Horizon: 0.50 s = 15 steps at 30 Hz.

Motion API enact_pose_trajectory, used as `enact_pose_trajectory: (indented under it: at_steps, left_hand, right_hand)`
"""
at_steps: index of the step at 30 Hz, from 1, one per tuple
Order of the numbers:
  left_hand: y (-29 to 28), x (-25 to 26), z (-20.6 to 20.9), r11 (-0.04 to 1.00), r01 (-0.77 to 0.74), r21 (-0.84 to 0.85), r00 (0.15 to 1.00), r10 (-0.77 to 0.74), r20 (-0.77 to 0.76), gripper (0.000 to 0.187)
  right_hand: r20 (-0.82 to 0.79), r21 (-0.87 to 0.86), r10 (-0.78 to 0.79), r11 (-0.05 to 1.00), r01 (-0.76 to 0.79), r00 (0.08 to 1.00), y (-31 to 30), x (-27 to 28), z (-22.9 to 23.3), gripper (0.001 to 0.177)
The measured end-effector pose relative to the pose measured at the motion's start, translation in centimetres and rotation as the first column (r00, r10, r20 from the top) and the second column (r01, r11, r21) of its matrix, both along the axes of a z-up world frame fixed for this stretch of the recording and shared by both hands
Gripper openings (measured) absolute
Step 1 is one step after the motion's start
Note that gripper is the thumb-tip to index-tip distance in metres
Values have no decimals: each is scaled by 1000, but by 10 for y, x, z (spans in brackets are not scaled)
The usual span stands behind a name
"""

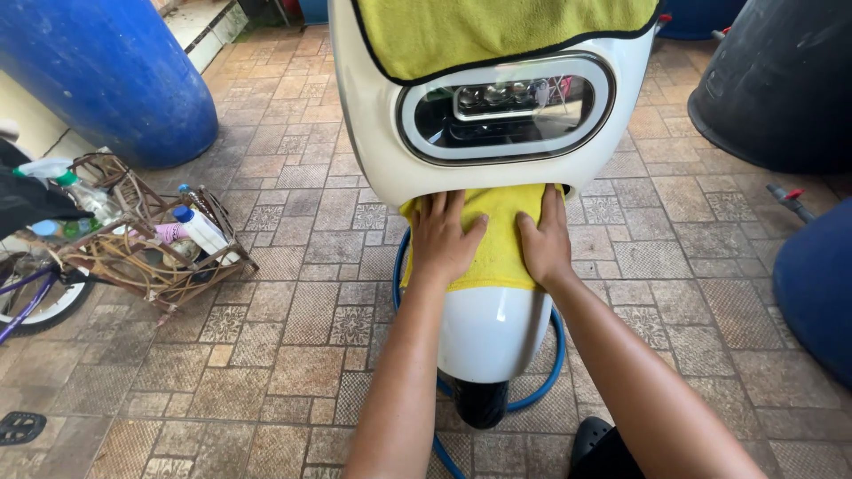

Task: Wiping the front fender of a white electric scooter with a yellow microfiber cloth

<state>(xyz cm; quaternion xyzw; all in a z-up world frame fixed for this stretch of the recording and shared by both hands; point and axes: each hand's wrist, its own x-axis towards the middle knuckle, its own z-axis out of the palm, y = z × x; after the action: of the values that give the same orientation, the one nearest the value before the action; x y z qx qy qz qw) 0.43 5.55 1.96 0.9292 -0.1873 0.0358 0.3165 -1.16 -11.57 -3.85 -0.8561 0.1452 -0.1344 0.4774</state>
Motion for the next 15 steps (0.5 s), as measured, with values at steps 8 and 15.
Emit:
enact_pose_trajectory:
  at_steps: [8,15]
  left_hand:
    - [18,-34,-56,989,78,-126,987,-59,151,72]
    - [12,-19,-49,997,69,33,986,-73,150,76]
  right_hand:
    - [49,-5,-27,1000,27,998,25,-66,-50,76]
    - [54,-31,36,999,-35,998,12,-46,-36,81]
